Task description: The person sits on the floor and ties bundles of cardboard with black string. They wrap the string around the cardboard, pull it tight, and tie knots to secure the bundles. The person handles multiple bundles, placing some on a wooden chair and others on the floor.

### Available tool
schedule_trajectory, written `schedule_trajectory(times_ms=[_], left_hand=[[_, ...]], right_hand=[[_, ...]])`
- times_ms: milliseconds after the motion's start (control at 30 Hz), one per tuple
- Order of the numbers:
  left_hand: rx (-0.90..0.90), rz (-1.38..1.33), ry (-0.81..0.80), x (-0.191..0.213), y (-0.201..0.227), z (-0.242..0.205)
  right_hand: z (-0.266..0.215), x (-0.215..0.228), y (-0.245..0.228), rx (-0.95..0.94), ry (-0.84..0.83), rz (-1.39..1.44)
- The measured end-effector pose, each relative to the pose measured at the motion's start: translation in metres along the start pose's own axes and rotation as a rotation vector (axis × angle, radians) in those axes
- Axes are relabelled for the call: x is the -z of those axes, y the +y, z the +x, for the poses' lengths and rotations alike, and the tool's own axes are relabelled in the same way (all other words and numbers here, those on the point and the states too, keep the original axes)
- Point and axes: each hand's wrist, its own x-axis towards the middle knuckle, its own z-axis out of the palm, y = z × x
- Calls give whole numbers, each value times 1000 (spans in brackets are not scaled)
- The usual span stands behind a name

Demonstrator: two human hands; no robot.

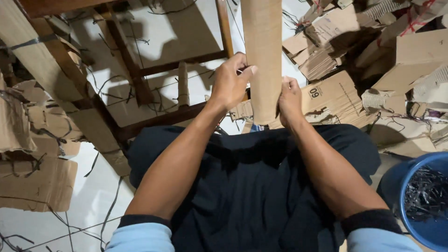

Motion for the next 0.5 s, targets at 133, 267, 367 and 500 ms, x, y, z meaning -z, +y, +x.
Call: schedule_trajectory(times_ms=[133,267,367,500], left_hand=[[-23,13,73,-3,-14,7],[2,28,85,-11,-19,13],[79,106,102,-11,-19,12],[164,55,112,1,11,-4]], right_hand=[[-56,-41,-51,138,-39,-221],[-117,-70,-86,169,-168,-573],[-110,-60,-79,300,-261,-574],[-118,-61,-95,281,-322,-559]])
